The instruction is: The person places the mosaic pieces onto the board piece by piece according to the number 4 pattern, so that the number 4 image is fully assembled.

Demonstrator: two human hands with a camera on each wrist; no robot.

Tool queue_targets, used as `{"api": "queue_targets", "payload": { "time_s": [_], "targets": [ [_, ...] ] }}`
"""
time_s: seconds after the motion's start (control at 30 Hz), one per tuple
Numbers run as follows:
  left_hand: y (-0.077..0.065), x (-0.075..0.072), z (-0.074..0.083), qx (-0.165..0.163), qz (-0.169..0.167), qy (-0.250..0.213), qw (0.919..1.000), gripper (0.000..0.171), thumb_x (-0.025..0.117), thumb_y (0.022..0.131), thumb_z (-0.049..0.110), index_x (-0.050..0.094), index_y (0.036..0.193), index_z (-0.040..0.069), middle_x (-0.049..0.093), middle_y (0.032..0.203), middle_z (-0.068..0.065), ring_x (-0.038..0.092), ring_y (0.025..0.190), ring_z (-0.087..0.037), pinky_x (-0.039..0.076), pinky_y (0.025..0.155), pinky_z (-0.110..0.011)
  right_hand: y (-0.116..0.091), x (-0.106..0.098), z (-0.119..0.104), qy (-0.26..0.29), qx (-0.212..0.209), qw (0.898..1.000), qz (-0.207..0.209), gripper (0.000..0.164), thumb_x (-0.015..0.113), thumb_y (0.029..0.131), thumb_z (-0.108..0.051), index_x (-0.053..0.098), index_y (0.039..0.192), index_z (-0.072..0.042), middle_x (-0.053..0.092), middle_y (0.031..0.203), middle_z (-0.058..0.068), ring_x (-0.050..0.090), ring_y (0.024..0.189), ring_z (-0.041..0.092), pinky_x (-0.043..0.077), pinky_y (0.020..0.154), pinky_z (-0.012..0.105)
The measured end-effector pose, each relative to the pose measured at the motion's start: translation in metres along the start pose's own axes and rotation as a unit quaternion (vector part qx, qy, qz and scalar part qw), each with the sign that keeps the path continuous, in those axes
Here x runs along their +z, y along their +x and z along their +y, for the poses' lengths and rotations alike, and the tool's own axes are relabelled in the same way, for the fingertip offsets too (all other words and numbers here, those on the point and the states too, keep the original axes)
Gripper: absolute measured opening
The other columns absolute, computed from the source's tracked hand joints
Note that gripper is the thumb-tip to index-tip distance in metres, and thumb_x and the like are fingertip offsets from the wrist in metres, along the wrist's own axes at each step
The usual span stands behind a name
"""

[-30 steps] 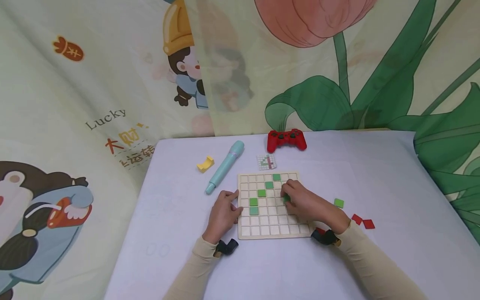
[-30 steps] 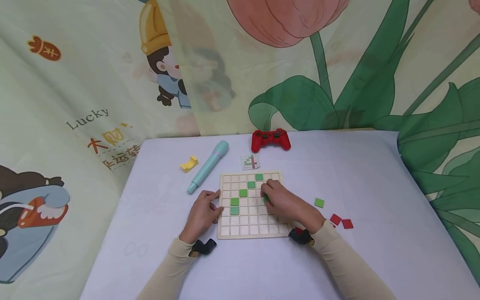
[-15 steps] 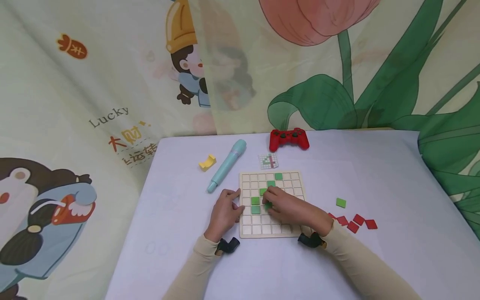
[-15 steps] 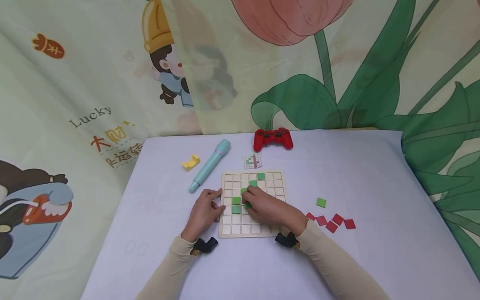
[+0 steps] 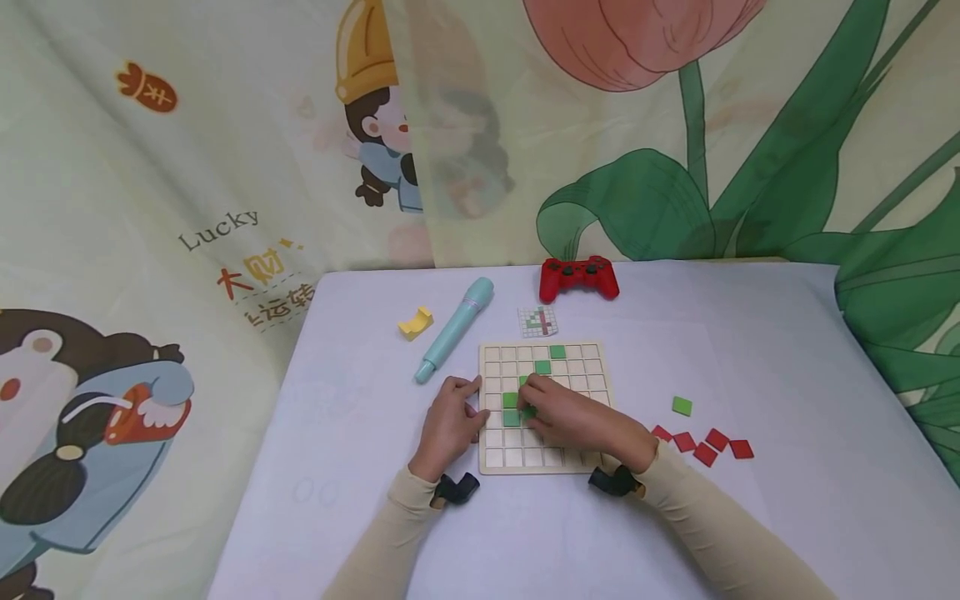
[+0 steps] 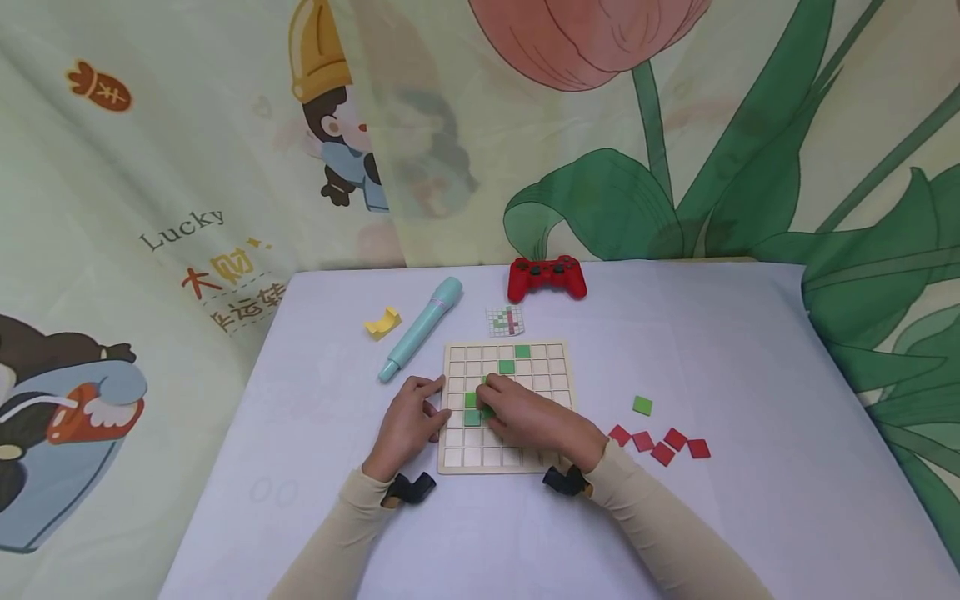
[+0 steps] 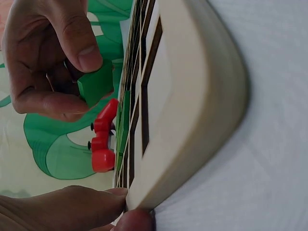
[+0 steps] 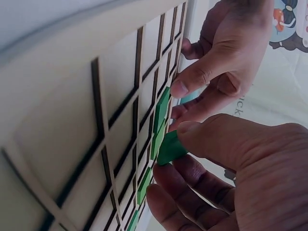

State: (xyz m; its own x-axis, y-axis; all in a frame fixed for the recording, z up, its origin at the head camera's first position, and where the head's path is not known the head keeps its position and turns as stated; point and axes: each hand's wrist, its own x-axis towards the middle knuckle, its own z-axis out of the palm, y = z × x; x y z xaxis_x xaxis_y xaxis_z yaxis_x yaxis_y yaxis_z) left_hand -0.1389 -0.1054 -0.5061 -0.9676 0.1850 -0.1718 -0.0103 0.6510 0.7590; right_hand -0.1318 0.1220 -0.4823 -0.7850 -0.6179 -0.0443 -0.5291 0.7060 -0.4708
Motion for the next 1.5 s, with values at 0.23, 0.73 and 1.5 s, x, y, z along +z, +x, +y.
{"api": "queue_targets", "payload": {
  "time_s": [0.23, 0.73, 1.5],
  "targets": [
    [0.001, 0.002, -0.001, 0.003, 0.002, 0.005, 1.0, 0.065, 0.081, 0.093, 0.005, 0.056, 0.153, 0.004, 0.056, 0.137, -0.014, 0.059, 0.069, -0.009, 0.053, 0.049, -0.019, -0.002, -0.003, 0.002, -0.004, 0.009, 1.0, 0.003, 0.021, 0.076, 0.098, -0.011, 0.068, 0.117, -0.013, 0.059, 0.115, -0.002, 0.056, 0.106, 0.012, 0.061, 0.093, 0.031],
    [-0.001, 0.0, 0.0, -0.003, 0.017, 0.013, 0.9998, 0.064, 0.081, 0.092, 0.004, 0.058, 0.152, 0.003, 0.058, 0.138, -0.015, 0.059, 0.064, -0.008, 0.052, 0.048, -0.02, -0.023, -0.012, 0.026, -0.002, 0.069, 0.998, 0.014, 0.021, 0.076, 0.098, -0.01, 0.064, 0.114, -0.015, 0.055, 0.114, -0.001, 0.054, 0.109, 0.015, 0.06, 0.089, 0.03],
    [-0.001, 0.002, -0.001, 0.001, 0.007, 0.008, 0.9999, 0.065, 0.081, 0.092, 0.003, 0.057, 0.152, 0.003, 0.057, 0.137, -0.014, 0.06, 0.061, -0.007, 0.052, 0.048, -0.02, -0.002, 0.01, 0.0, -0.028, -0.013, 0.999, 0.013, 0.018, 0.076, 0.099, -0.011, 0.07, 0.115, -0.014, 0.061, 0.112, -0.002, 0.057, 0.103, 0.011, 0.06, 0.092, 0.028]
  ]
}}
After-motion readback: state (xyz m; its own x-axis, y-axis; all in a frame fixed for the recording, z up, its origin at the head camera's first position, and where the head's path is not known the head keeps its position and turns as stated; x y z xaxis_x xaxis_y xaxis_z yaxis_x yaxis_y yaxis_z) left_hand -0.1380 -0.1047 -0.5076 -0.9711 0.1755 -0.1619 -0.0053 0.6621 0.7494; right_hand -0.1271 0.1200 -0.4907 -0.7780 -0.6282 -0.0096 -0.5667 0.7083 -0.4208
